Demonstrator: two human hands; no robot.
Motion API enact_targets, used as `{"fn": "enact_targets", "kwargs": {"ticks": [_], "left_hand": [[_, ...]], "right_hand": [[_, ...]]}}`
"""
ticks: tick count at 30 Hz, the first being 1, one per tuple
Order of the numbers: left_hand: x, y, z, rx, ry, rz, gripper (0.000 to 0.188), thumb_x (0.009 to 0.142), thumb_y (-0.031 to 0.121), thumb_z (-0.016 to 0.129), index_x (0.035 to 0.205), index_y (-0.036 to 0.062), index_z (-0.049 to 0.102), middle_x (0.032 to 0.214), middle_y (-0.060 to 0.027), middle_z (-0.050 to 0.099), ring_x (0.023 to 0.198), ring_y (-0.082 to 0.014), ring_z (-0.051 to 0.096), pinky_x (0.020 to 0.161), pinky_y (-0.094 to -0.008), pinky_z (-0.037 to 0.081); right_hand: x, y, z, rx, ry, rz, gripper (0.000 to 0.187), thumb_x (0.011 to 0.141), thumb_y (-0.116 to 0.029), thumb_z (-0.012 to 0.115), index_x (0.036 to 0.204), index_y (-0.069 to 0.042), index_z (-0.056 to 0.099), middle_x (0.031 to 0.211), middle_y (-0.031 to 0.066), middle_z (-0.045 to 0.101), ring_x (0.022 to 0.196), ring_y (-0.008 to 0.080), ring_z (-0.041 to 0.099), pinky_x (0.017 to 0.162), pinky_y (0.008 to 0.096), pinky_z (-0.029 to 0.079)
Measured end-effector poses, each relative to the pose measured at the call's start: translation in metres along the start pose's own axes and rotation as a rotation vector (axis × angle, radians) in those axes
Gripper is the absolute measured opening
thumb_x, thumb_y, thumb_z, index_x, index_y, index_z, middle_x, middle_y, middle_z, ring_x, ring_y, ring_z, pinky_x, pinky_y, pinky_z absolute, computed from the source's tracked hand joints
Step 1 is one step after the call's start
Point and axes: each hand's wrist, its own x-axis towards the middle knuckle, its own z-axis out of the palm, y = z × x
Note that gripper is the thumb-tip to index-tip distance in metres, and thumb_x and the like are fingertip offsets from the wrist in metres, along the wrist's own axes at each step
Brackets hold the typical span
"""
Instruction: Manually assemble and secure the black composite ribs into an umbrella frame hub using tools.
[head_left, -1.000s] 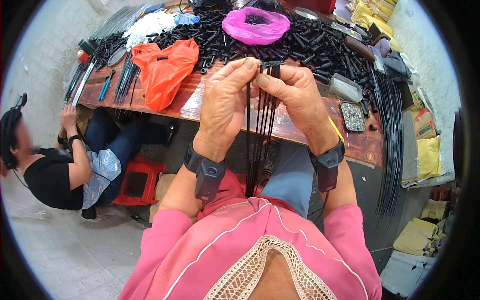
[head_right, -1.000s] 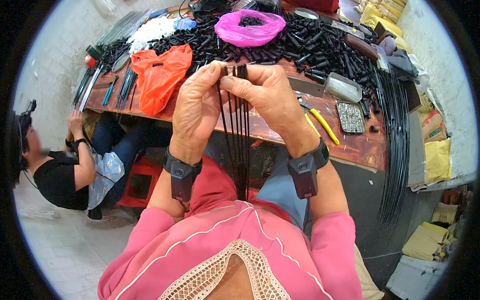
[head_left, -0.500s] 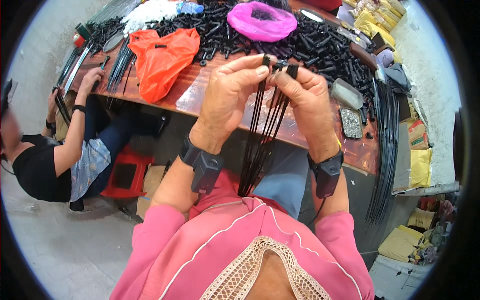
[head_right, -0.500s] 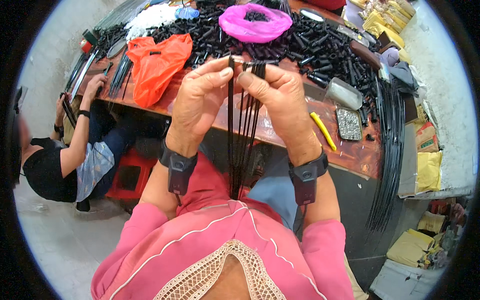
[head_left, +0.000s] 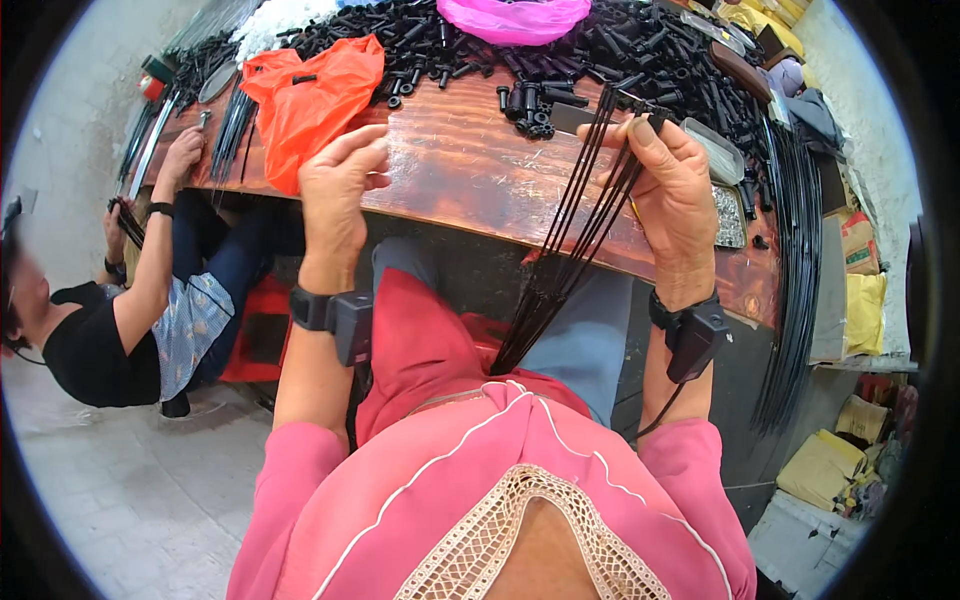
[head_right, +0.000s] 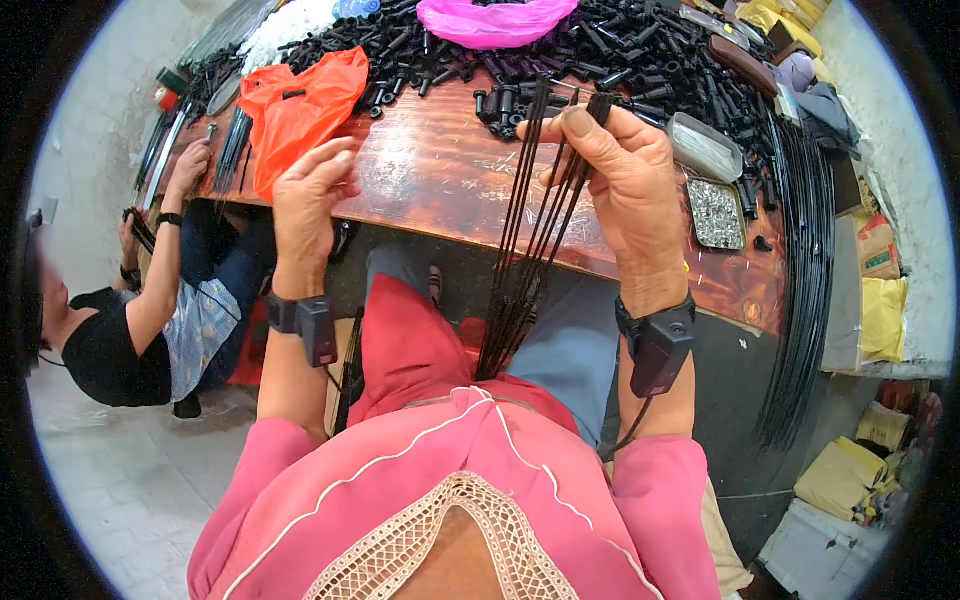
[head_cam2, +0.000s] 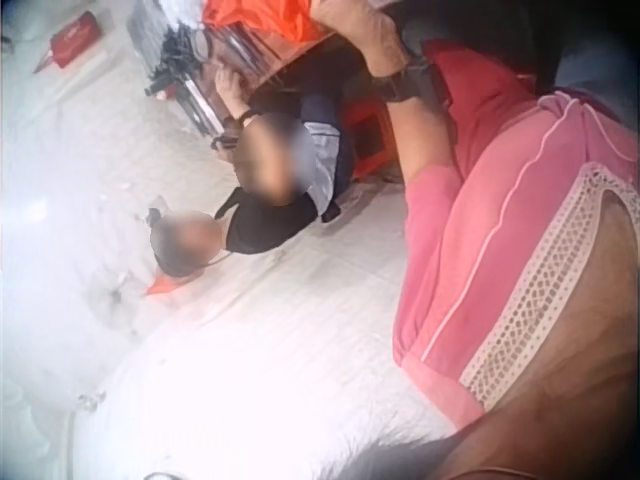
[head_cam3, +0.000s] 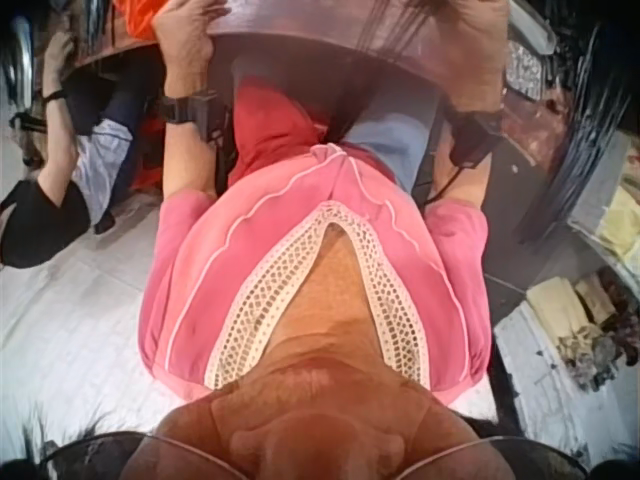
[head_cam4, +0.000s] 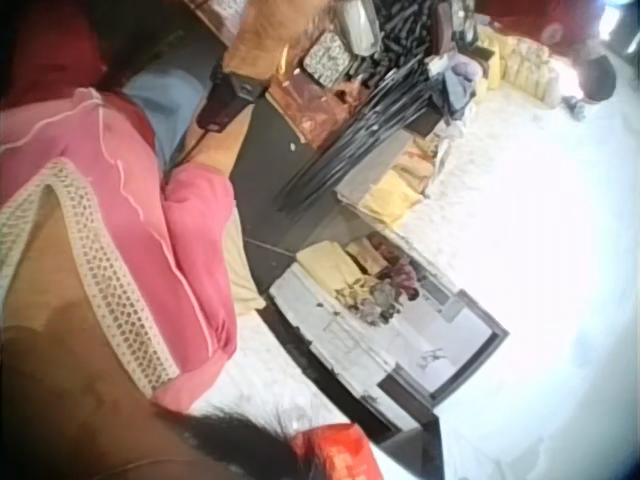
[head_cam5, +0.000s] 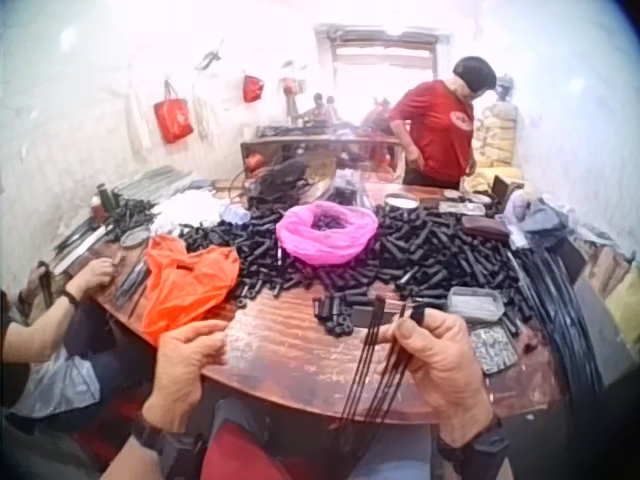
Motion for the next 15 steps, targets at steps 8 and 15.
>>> {"fn": "enact_targets", "kwargs": {"ticks": [8,15], "left_hand": [[0.052,-0.056,0.081,0.655,-0.322,0.368,0.024,0.077,0.009,0.07,0.1,0.0025,0.072,0.082,-0.0036,0.068,0.07,-0.0099,0.061,0.063,-0.0241,0.048],[0.064,-0.068,0.111,0.993,-0.312,0.728,0.021,0.074,0.009,0.069,0.094,0.0058,0.072,0.081,-0.0093,0.061,0.073,-0.0244,0.061,0.067,-0.0371,0.047]], "right_hand": [[-0.002,0.003,-0.016,0.053,-0.02,-0.009,0.021,0.095,-0.018,0.058,0.099,0.002,0.063,0.099,0.0235,0.068,0.068,0.0187,0.069,0.058,0.0326,0.061],[-0.003,0.006,-0.027,0.089,0.02,-0.004,0.021,0.095,-0.018,0.059,0.098,0.002,0.064,0.099,0.024,0.068,0.07,0.019,0.07,0.061,0.0322,0.061]]}}
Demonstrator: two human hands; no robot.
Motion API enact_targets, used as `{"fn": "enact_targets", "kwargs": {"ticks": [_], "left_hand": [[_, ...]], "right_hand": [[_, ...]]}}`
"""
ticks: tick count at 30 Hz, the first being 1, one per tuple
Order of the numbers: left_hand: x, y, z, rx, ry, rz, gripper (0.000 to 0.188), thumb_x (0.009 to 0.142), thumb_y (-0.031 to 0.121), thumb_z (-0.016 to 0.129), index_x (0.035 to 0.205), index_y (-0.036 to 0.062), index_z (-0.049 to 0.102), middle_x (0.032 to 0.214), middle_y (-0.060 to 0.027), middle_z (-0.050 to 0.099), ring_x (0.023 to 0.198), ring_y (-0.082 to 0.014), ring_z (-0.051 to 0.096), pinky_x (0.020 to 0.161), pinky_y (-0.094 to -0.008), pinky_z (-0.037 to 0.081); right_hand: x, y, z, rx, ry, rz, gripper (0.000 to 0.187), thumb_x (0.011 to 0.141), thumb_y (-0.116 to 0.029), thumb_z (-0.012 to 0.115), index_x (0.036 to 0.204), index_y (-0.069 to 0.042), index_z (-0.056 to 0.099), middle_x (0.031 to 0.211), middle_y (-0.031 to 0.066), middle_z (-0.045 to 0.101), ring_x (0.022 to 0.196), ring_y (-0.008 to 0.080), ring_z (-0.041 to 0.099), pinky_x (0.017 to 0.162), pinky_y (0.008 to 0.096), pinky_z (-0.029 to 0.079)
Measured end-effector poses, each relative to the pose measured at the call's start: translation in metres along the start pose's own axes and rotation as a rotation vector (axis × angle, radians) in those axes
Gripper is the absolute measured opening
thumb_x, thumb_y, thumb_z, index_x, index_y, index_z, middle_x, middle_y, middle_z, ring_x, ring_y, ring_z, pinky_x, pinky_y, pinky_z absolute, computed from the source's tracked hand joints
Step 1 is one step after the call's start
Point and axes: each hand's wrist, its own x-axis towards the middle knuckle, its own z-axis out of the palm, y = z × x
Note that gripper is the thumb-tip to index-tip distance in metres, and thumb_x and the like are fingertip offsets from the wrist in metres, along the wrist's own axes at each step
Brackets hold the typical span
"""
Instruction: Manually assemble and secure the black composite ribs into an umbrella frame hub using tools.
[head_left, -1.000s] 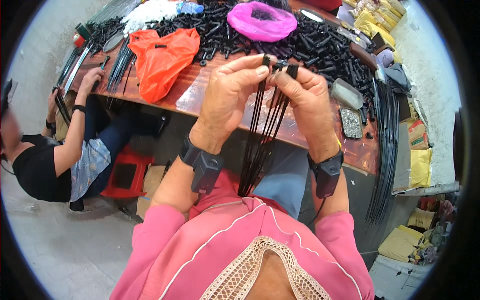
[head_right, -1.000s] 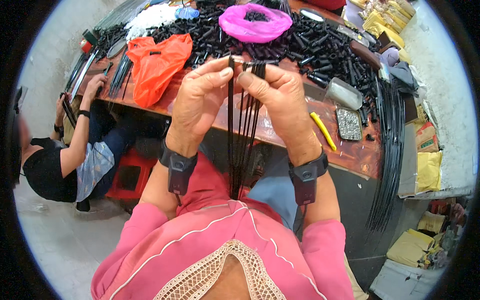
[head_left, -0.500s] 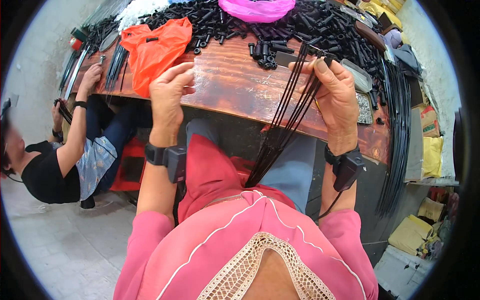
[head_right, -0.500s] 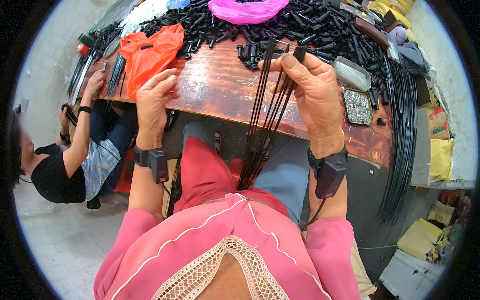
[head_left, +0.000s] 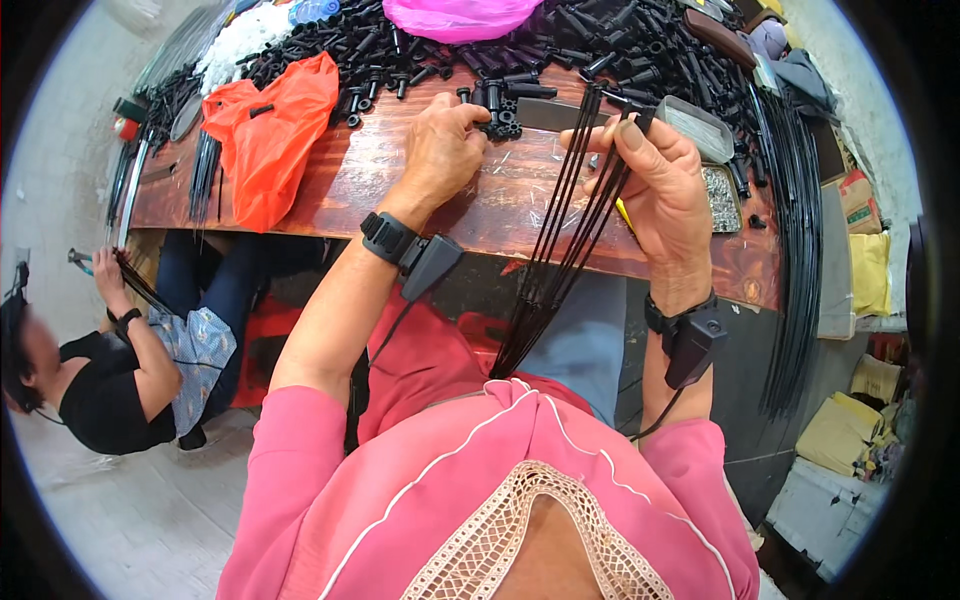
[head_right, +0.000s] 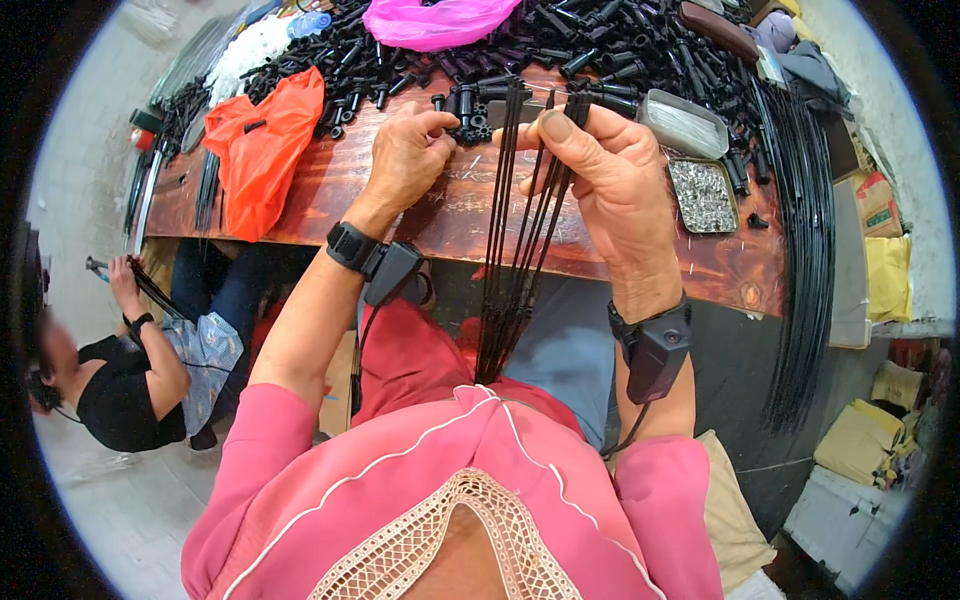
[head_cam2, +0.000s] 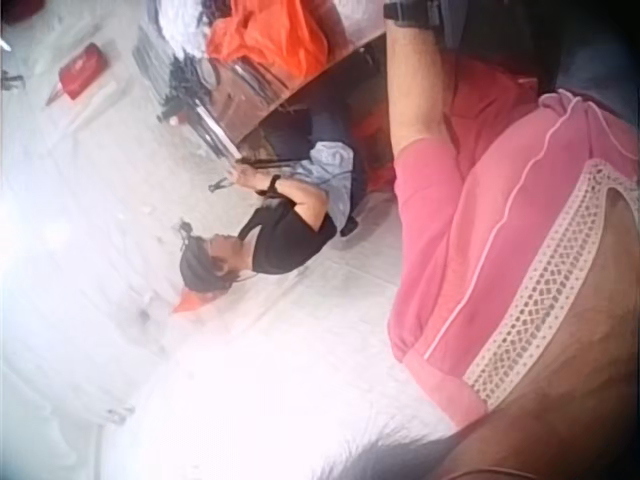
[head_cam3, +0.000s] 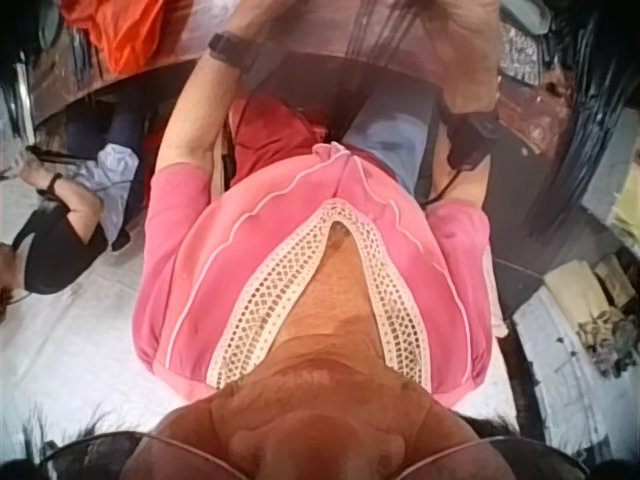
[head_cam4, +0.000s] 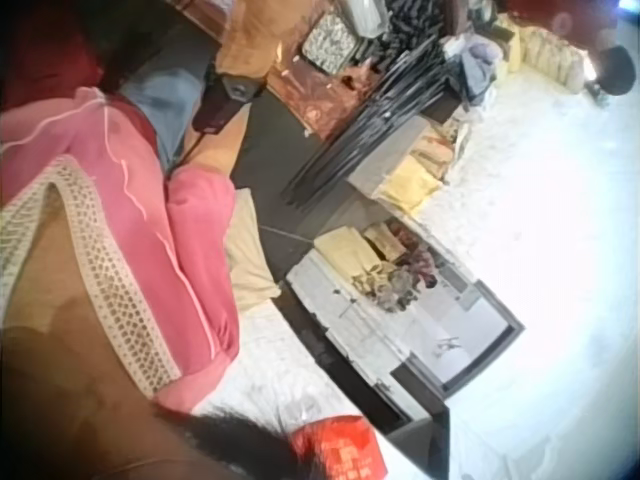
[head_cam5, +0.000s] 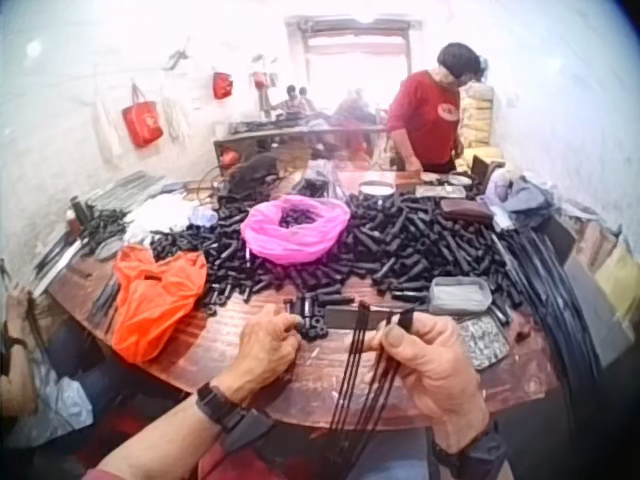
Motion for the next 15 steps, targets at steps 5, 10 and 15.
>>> {"fn": "enact_targets", "kwargs": {"ticks": [5,10,15], "left_hand": [[0.004,-0.003,0.001,-0.026,-0.07,-0.04,0.021,0.073,0.01,0.069,0.094,0.0058,0.07,0.084,-0.0093,0.061,0.077,-0.0259,0.061,0.068,-0.0388,0.047],[0.006,0.003,0.001,-0.104,-0.091,-0.092,0.017,0.07,0.013,0.069,0.085,0.0063,0.066,0.084,-0.0137,0.061,0.084,-0.0334,0.06,0.072,-0.0443,0.046],[-0.012,0.001,-0.009,-0.426,0.108,-0.222,0.011,0.07,0.008,0.067,0.077,0.0008,0.063,0.073,-0.0089,0.062,0.068,-0.0219,0.06,0.061,-0.0349,0.047]], "right_hand": [[0.002,-0.001,0.004,0.008,0.019,0.001,0.021,0.095,-0.019,0.06,0.098,0.001,0.064,0.098,0.0222,0.068,0.073,0.0172,0.07,0.061,0.0285,0.06],[-0.002,-0.005,0.009,0.005,-0.019,-0.021,0.02,0.094,-0.019,0.061,0.099,0.001,0.065,0.096,0.0176,0.07,0.074,0.0149,0.069,0.064,0.0273,0.059],[-0.011,-0.003,0.021,-0.055,0.067,-0.003,0.021,0.091,-0.019,0.066,0.095,0.001,0.069,0.089,0.0089,0.071,0.065,0.008,0.063,0.057,0.0223,0.051]]}}
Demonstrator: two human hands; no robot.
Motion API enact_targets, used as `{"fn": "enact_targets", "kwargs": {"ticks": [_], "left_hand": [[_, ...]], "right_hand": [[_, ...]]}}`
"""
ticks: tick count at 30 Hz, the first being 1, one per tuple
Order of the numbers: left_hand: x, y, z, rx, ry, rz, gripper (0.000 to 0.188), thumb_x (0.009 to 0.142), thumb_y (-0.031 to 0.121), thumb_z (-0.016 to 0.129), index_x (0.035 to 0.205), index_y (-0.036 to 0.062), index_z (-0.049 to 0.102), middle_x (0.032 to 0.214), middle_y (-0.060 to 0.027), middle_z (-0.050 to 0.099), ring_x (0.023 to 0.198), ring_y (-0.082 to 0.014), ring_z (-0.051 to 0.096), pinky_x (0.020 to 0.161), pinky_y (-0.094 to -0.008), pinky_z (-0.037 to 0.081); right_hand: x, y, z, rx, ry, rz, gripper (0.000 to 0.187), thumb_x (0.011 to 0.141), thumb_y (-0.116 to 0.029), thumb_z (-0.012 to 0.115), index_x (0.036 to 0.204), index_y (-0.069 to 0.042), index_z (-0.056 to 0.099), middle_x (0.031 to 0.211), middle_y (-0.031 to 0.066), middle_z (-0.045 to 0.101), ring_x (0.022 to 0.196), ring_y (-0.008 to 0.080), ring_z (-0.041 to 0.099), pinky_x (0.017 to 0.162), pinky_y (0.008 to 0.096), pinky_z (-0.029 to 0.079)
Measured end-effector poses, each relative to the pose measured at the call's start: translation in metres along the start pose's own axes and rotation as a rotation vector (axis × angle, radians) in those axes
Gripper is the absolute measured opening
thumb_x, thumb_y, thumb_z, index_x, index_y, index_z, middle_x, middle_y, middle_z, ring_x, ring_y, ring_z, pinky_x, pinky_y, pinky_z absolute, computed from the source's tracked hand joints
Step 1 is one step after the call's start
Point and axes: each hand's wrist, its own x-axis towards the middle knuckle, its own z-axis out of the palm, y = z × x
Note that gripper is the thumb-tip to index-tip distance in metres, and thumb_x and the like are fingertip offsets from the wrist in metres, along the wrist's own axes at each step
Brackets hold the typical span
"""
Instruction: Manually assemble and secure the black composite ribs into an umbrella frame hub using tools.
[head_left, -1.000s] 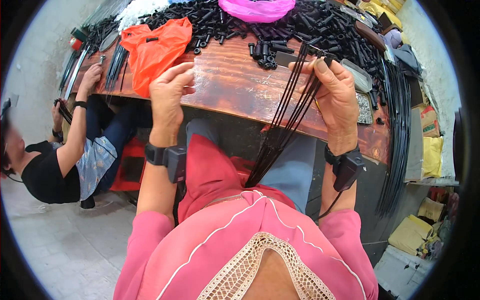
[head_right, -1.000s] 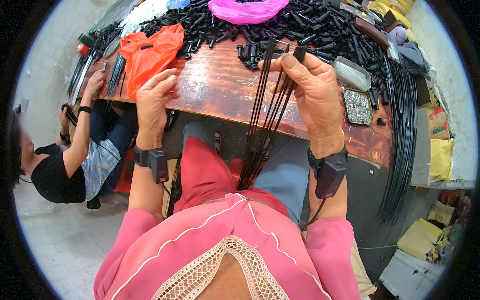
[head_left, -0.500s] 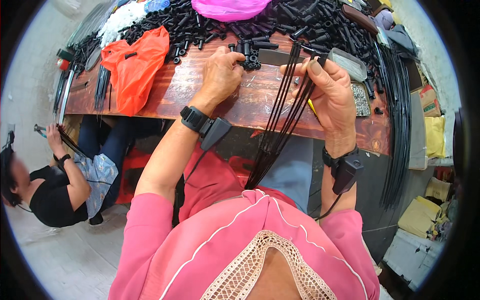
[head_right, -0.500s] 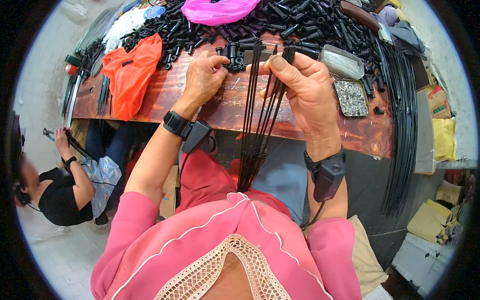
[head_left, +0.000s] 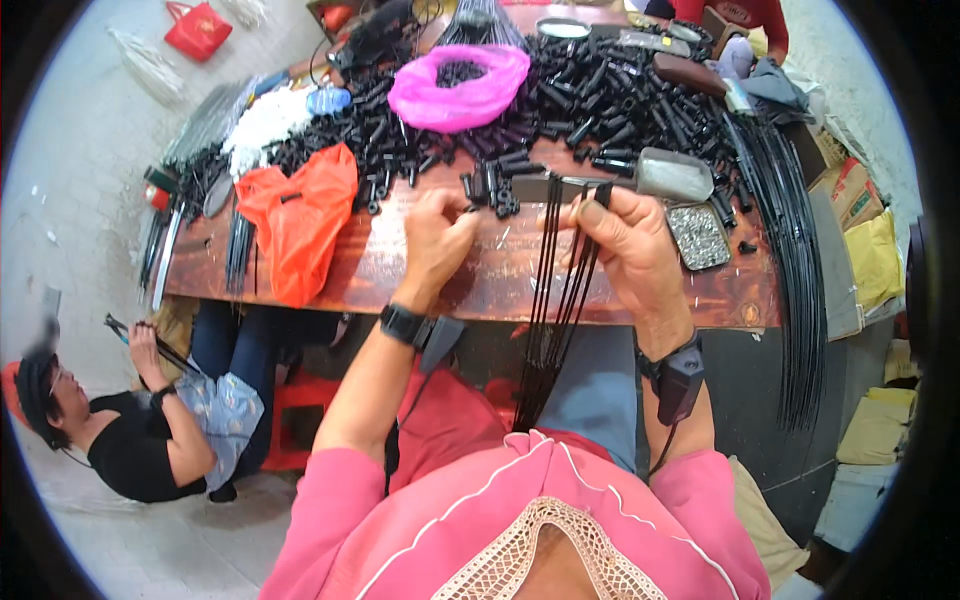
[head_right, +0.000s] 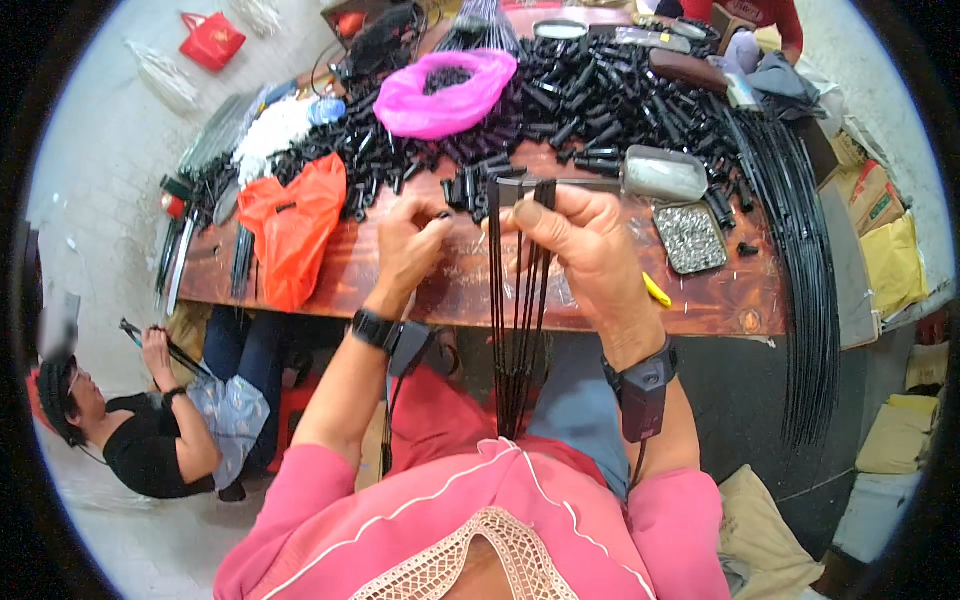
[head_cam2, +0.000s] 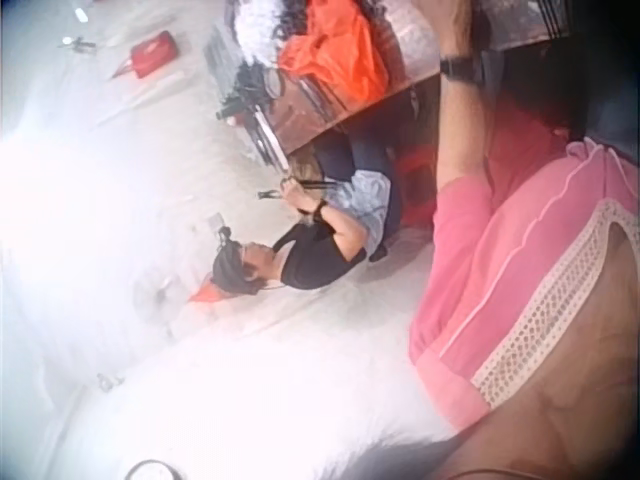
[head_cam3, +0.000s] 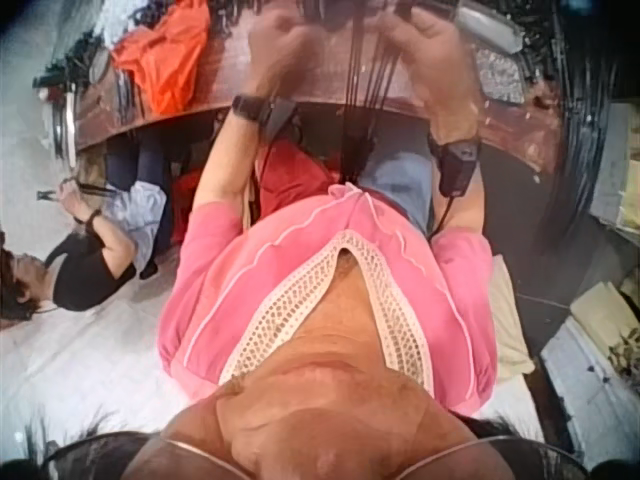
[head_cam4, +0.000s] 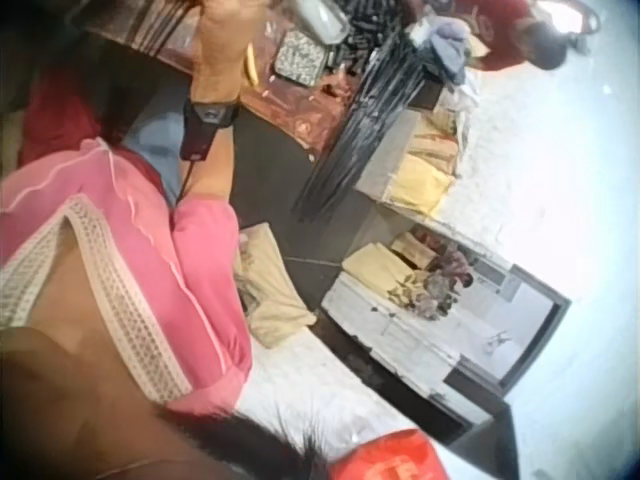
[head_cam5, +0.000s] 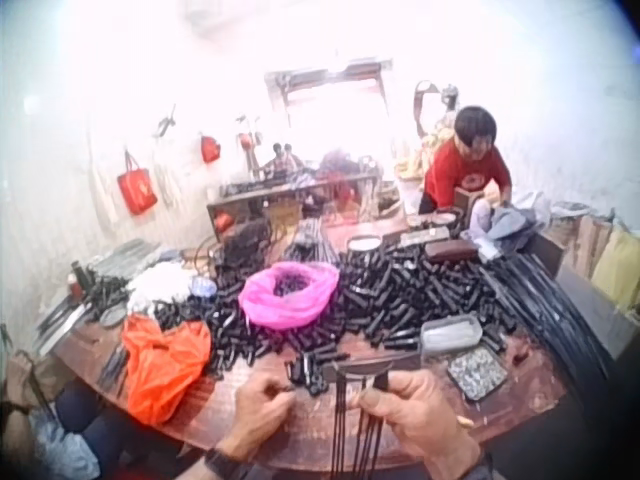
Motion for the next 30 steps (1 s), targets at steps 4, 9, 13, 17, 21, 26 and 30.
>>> {"fn": "enact_targets", "kwargs": {"ticks": [4,9,13,17,21,26,30], "left_hand": [[0.0,0.05,-0.042,-0.791,-0.012,-0.32,0.009,0.079,-0.003,0.057,0.088,-0.0013,0.057,0.078,-0.0114,0.064,0.071,-0.024,0.068,0.067,-0.0369,0.058],[0.023,0.087,-0.083,-1.28,-0.177,-0.228,0.015,0.084,0.005,0.056,0.098,0.0004,0.058,0.086,-0.0137,0.065,0.082,-0.027,0.066,0.08,-0.0434,0.055],[0.025,0.099,-0.094,-1.491,-0.266,-0.219,0.027,0.085,0.007,0.056,0.11,-0.0029,0.06,0.091,-0.0153,0.065,0.09,-0.0296,0.064,0.09,-0.0485,0.05],[0.014,0.117,-0.097,-1.422,-0.282,-0.277,0.031,0.086,0.011,0.056,0.112,-0.0055,0.06,0.088,-0.0154,0.065,0.093,-0.0303,0.063,0.094,-0.0499,0.047],[0.001,0.131,-0.099,-1.374,-0.3,-0.354,0.023,0.086,0.009,0.056,0.104,-0.0045,0.064,0.084,-0.0125,0.066,0.085,-0.0244,0.064,0.085,-0.0423,0.052],[-0.002,0.13,-0.101,-1.281,-0.24,-0.411,0.023,0.087,0.012,0.059,0.101,-0.0041,0.065,0.085,-0.0111,0.066,0.083,-0.0209,0.063,0.078,-0.0342,0.052],[-0.004,0.132,-0.103,-1.268,-0.233,-0.46,0.022,0.088,0.012,0.06,0.104,-0.0019,0.065,0.087,-0.009,0.066,0.082,-0.0189,0.063,0.075,-0.0344,0.052]], "right_hand": [[-0.007,-0.011,0.016,-0.073,-0.035,0.01,0.022,0.09,-0.022,0.067,0.09,0.0,0.07,0.08,0.0055,0.07,0.063,0.0073,0.061,0.057,0.0212,0.047],[-0.012,-0.013,0.055,-0.097,-0.112,-0.004,0.019,0.089,-0.02,0.069,0.089,-0.001,0.071,0.078,0.0022,0.068,0.062,0.0054,0.058,0.057,0.0198,0.044],[-0.015,-0.013,0.084,-0.158,-0.139,-0.032,0.014,0.089,-0.015,0.068,0.09,-0.001,0.071,0.077,-0.0012,0.066,0.062,0.0024,0.054,0.056,0.0199,0.044],[-0.013,-0.008,0.103,-0.197,-0.156,-0.063,0.015,0.089,-0.015,0.068,0.082,-0.001,0.068,0.069,-0.0035,0.061,0.059,0.0021,0.052,0.05,0.0203,0.041],[-0.008,-0.001,0.107,-0.244,-0.148,-0.076,0.018,0.088,-0.015,0.068,0.076,-0.002,0.066,0.063,-0.0037,0.057,0.057,0.0025,0.051,0.049,0.0214,0.041],[-0.002,0.001,0.11,-0.297,-0.133,-0.109,0.019,0.087,-0.017,0.069,0.077,-0.001,0.067,0.063,-0.0034,0.058,0.057,0.0027,0.052,0.049,0.0217,0.042],[0.003,0.004,0.109,-0.295,-0.13,-0.109,0.018,0.087,-0.016,0.068,0.077,-0.001,0.068,0.062,-0.0032,0.058,0.056,0.0031,0.053,0.048,0.0221,0.042]]}}
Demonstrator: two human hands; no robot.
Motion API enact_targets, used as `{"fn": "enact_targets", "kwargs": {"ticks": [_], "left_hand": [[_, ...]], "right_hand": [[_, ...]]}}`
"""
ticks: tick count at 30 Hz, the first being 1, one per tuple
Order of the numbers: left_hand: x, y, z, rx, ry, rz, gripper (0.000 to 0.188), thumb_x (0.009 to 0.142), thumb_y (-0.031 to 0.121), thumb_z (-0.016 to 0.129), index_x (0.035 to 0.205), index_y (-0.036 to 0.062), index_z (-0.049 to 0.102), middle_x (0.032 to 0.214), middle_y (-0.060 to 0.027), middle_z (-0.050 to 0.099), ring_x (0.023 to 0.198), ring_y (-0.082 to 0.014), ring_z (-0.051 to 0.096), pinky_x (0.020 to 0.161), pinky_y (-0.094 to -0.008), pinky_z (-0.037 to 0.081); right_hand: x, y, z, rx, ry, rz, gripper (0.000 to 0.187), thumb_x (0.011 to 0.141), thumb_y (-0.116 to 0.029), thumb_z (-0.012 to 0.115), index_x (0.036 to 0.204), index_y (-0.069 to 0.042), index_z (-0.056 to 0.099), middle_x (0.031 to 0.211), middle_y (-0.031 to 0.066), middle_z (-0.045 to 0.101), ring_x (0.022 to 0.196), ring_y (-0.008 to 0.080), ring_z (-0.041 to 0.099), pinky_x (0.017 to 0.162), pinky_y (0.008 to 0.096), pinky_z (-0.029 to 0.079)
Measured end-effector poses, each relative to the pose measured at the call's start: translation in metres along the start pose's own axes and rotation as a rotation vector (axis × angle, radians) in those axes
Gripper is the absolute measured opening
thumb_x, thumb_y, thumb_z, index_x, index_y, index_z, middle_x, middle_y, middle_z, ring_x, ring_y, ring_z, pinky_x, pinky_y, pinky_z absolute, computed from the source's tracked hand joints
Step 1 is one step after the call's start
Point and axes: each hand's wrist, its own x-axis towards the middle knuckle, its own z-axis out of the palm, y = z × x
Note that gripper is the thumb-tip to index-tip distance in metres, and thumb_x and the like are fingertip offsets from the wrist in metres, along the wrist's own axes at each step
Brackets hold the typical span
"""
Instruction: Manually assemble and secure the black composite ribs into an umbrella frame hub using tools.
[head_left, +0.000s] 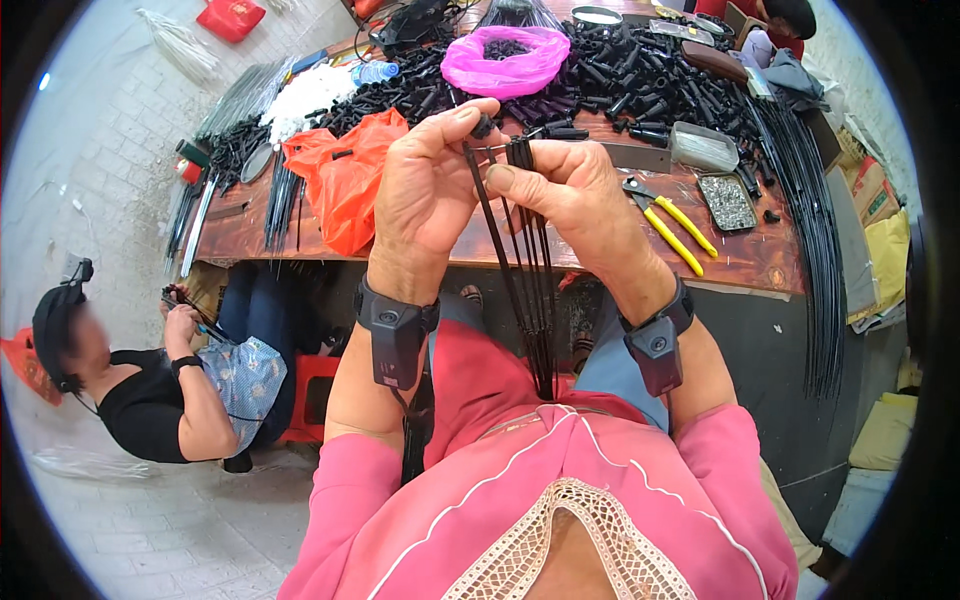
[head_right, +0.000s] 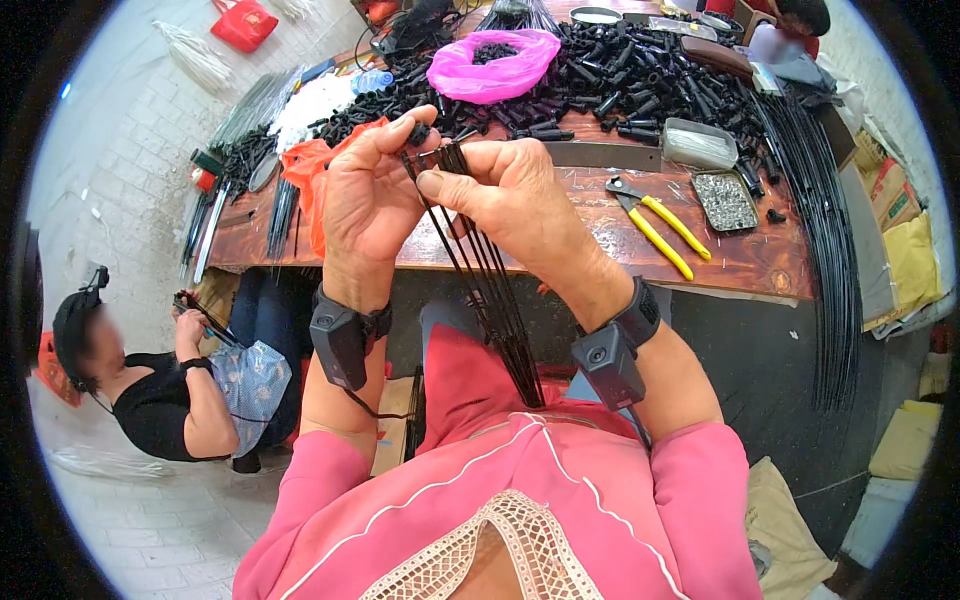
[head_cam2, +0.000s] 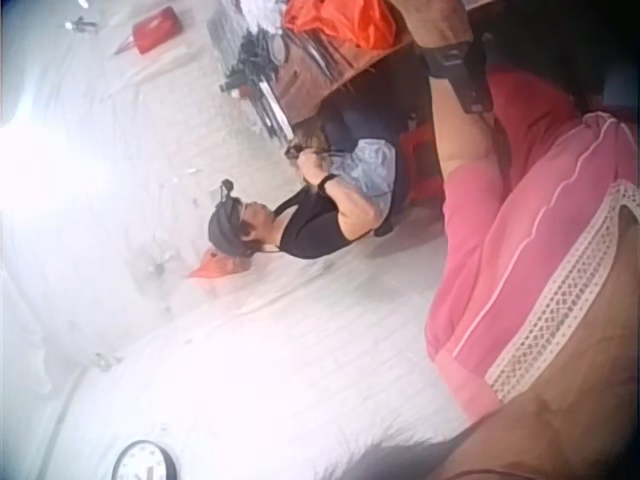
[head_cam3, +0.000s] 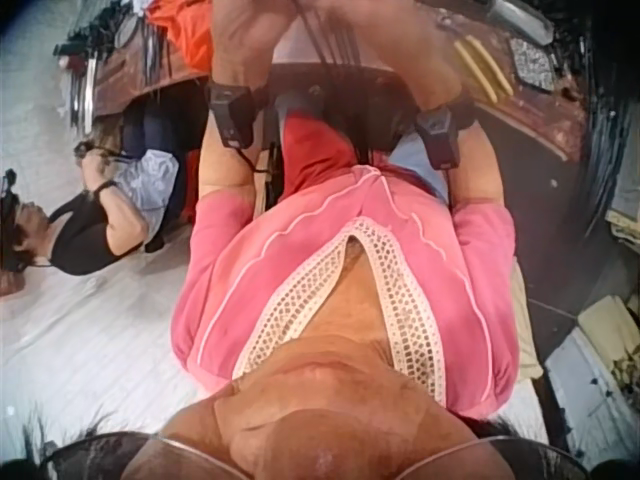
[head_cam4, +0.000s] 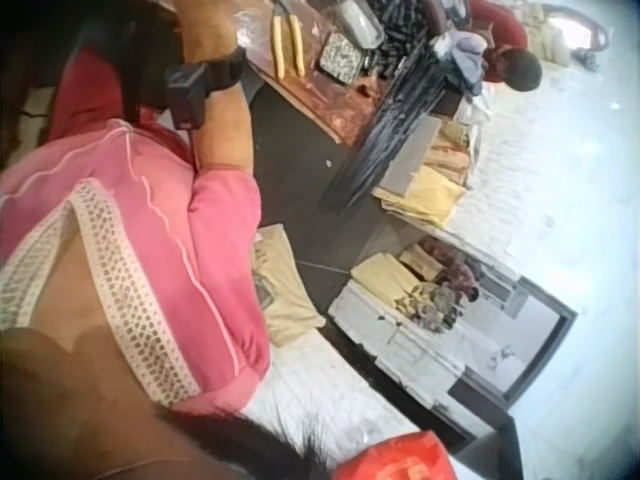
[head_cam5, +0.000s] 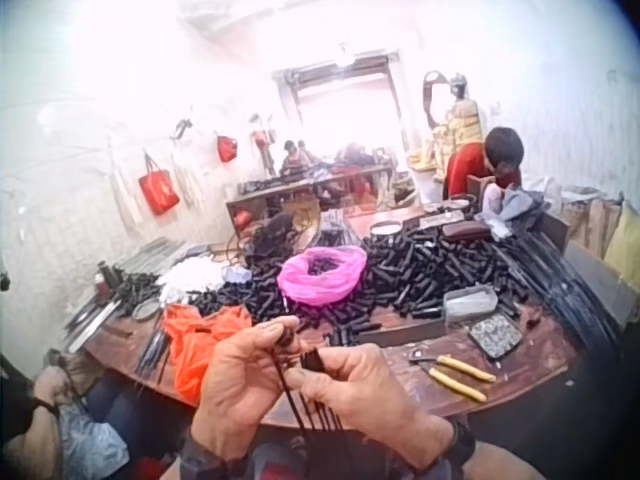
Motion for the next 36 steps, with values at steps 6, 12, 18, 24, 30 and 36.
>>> {"fn": "enact_targets", "kwargs": {"ticks": [6,12,18,24,30,36], "left_hand": [[0.003,-0.005,-0.005,0.034,0.036,0.018,0.017,0.088,0.01,0.062,0.102,0.0003,0.065,0.088,-0.0059,0.064,0.083,-0.0165,0.062,0.075,-0.034,0.051],[0.001,-0.009,-0.004,0.078,-0.007,0.086,0.017,0.091,0.009,0.062,0.105,-0.0006,0.063,0.093,-0.007,0.066,0.083,-0.0155,0.062,0.077,-0.0298,0.05],[-0.001,-0.007,-0.01,0.102,-0.004,0.103,0.019,0.091,0.009,0.062,0.106,-0.0025,0.063,0.096,-0.0088,0.067,0.084,-0.0157,0.063,0.079,-0.0289,0.05],[-0.002,-0.003,-0.011,0.164,-0.012,0.077,0.022,0.091,0.01,0.061,0.108,-0.0034,0.064,0.095,-0.0072,0.067,0.087,-0.0152,0.062,0.084,-0.0295,0.048],[-0.011,-0.004,-0.008,0.357,-0.04,0.154,0.025,0.088,0.004,0.064,0.112,-0.0046,0.064,0.097,-0.0103,0.069,0.086,-0.0137,0.065,0.081,-0.0263,0.051],[-0.007,-0.011,-0.01,0.368,-0.053,0.217,0.025,0.087,0.003,0.065,0.111,-0.0044,0.064,0.095,-0.0095,0.069,0.085,-0.0131,0.064,0.081,-0.0254,0.05]], "right_hand": [[0.006,0.007,-0.003,-0.018,0.02,-0.022,0.02,0.086,-0.016,0.069,0.073,-0.001,0.067,0.061,-0.0017,0.059,0.054,0.0034,0.053,0.046,0.0219,0.041],[0.009,0.01,-0.004,-0.079,0.05,-0.018,0.022,0.086,-0.016,0.069,0.071,0.0,0.067,0.057,-0.0017,0.058,0.053,0.0025,0.052,0.045,0.0226,0.04],[0.01,0.012,-0.003,-0.125,0.06,-0.049,0.021,0.085,-0.016,0.069,0.072,0.001,0.067,0.057,-0.0003,0.059,0.053,0.0037,0.053,0.044,0.0241,0.041],[0.012,0.013,-0.004,-0.14,0.055,-0.051,0.021,0.085,-0.015,0.068,0.073,0.002,0.068,0.057,0.0,0.058,0.054,0.0037,0.052,0.045,0.0253,0.04],[0.013,0.014,-0.007,-0.175,0.051,-0.076,0.024,0.085,-0.019,0.07,0.073,0.002,0.069,0.058,-0.001,0.058,0.057,0.0027,0.049,0.047,0.0243,0.039],[0.01,0.011,-0.014,-0.042,-0.032,-0.084,0.025,0.086,-0.026,0.071,0.081,-0.001,0.071,0.065,-0.0027,0.06,0.059,0.0021,0.05,0.048,0.0228,0.039]]}}
